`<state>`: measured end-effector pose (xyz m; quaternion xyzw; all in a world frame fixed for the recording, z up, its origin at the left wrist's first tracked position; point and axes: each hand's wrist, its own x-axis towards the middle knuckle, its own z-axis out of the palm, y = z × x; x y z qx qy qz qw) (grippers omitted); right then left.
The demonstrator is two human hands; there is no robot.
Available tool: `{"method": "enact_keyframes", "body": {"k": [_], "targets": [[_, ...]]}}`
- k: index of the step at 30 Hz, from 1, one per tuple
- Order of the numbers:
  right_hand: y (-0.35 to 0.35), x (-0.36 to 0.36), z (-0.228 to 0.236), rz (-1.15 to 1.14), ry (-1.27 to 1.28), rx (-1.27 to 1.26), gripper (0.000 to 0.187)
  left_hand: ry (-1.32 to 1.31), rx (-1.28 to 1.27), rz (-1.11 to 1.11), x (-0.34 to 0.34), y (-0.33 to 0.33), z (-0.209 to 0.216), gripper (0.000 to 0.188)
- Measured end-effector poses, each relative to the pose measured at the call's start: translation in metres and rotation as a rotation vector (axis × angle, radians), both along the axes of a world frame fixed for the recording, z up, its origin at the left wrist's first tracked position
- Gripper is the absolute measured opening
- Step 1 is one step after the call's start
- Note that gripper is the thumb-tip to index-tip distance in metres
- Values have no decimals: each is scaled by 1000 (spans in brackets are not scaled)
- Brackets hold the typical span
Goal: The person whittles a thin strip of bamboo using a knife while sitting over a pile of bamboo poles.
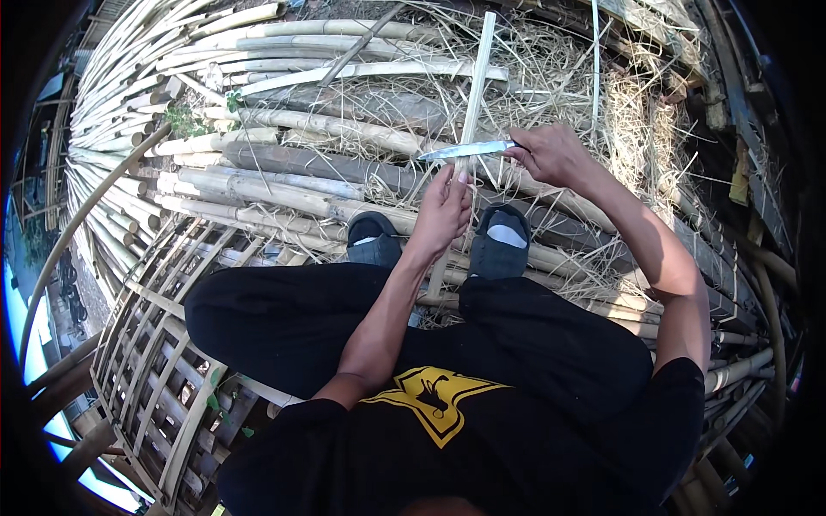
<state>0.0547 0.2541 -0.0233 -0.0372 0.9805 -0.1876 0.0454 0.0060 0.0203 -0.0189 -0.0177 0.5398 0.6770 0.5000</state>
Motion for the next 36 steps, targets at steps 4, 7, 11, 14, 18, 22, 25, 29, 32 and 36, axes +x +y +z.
{"method": "enact_keyframes", "body": {"k": [4, 7, 11, 14, 18, 22, 25, 29, 32, 36], "targets": [[103, -14, -7, -650, -36, 147, 48, 17, 31, -74, 12, -22, -9, 19], [203, 30, 44, -882, 68, 383, 53, -26, 83, -102, 11, -16, -10, 17], [155, 33, 32, -817, 228, 63, 54, 47, 35, -53, 5, -10, -15, 18], [55, 25, 11, -487, 1, -220, 47, 115, 27, -71, 10, -13, -31, 21], [-18, 28, 8, -72, -127, -227, 30, 271, -124, -91, 8, -5, -26, 24], [-35, 26, -4, -100, -227, -265, 30, 285, -98, -44, 13, -9, -42, 26], [-27, 21, -5, -67, -148, -116, 35, 305, -108, -41, 19, -9, -47, 18], [44, 5, -24, -430, -151, 22, 47, 100, -52, -19, 21, -10, -22, 17], [165, 11, -5, -791, -22, 193, 56, 568, -56, -163, 36, -21, -52, 17], [161, 24, 14, -890, 166, -28, 58, 156, -37, -110, 20, -5, -25, 19]]}}
